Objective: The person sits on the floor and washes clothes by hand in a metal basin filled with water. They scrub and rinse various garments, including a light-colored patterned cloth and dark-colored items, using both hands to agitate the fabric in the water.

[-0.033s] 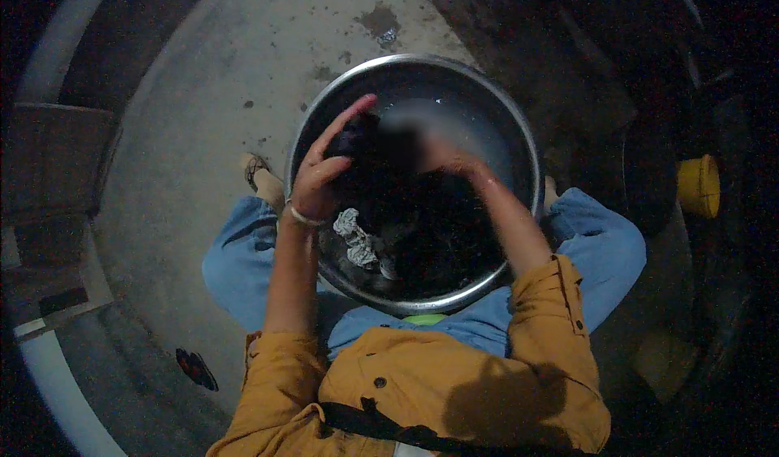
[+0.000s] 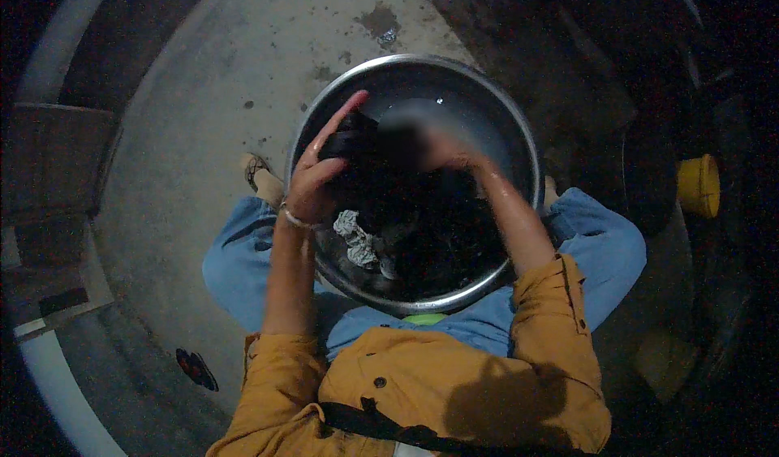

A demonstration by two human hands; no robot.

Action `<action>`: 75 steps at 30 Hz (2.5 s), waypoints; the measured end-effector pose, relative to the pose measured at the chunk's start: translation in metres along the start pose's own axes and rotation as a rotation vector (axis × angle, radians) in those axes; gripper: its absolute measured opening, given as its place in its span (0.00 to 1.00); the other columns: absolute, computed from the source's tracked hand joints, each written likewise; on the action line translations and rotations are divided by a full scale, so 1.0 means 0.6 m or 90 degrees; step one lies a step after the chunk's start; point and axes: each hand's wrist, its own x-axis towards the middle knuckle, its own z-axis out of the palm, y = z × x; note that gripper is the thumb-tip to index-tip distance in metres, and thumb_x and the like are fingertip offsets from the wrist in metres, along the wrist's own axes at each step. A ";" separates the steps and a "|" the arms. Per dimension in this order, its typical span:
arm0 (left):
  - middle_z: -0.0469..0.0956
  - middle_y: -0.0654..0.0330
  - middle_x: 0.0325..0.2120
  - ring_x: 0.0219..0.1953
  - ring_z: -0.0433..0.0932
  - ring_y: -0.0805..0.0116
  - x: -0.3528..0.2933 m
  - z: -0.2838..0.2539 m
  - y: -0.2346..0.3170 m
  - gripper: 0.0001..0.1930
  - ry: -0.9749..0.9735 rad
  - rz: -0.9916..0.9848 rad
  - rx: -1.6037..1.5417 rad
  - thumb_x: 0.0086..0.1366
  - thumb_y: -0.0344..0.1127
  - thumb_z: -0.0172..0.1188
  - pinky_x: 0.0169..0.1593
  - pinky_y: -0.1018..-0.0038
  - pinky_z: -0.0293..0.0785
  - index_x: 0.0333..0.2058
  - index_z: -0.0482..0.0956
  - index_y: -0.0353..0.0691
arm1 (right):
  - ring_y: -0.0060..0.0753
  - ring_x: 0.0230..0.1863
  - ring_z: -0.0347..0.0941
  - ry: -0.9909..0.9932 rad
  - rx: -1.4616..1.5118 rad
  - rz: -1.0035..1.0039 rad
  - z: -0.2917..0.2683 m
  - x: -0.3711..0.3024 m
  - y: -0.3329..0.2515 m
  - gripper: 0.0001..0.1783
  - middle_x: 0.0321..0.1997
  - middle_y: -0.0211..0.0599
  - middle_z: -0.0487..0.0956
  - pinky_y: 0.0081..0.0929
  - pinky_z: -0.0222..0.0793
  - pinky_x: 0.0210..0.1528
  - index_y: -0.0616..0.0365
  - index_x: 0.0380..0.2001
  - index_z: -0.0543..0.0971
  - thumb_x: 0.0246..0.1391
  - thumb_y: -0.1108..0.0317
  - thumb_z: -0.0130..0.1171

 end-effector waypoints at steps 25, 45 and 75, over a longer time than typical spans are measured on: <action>0.71 0.47 0.40 0.43 0.70 0.58 -0.024 -0.145 -0.258 0.38 0.297 -0.411 0.695 0.43 0.57 0.60 0.47 0.69 0.65 0.43 0.68 0.27 | 0.50 0.53 0.58 0.333 -0.037 0.277 0.073 -0.042 0.038 0.36 0.54 0.52 0.59 0.41 0.55 0.53 0.54 0.50 0.63 0.40 0.45 0.56; 0.69 0.54 0.26 0.34 0.69 0.62 -0.030 -0.326 -0.438 0.15 0.194 -0.086 0.322 0.52 0.27 0.48 0.56 0.65 0.53 0.40 0.67 0.30 | 0.47 0.34 0.67 0.429 -0.023 -0.217 0.184 -0.055 -0.207 0.17 0.34 0.41 0.69 0.39 0.67 0.32 0.52 0.29 0.74 0.27 0.67 0.53; 0.72 0.62 0.25 0.28 0.71 0.72 -0.005 -0.195 -0.289 0.29 0.305 -0.341 0.006 0.55 0.63 0.41 0.34 0.77 0.69 0.28 0.73 0.39 | 0.45 0.31 0.68 0.367 0.036 -0.319 0.207 -0.008 -0.213 0.13 0.33 0.38 0.71 0.39 0.67 0.31 0.51 0.27 0.75 0.35 0.58 0.55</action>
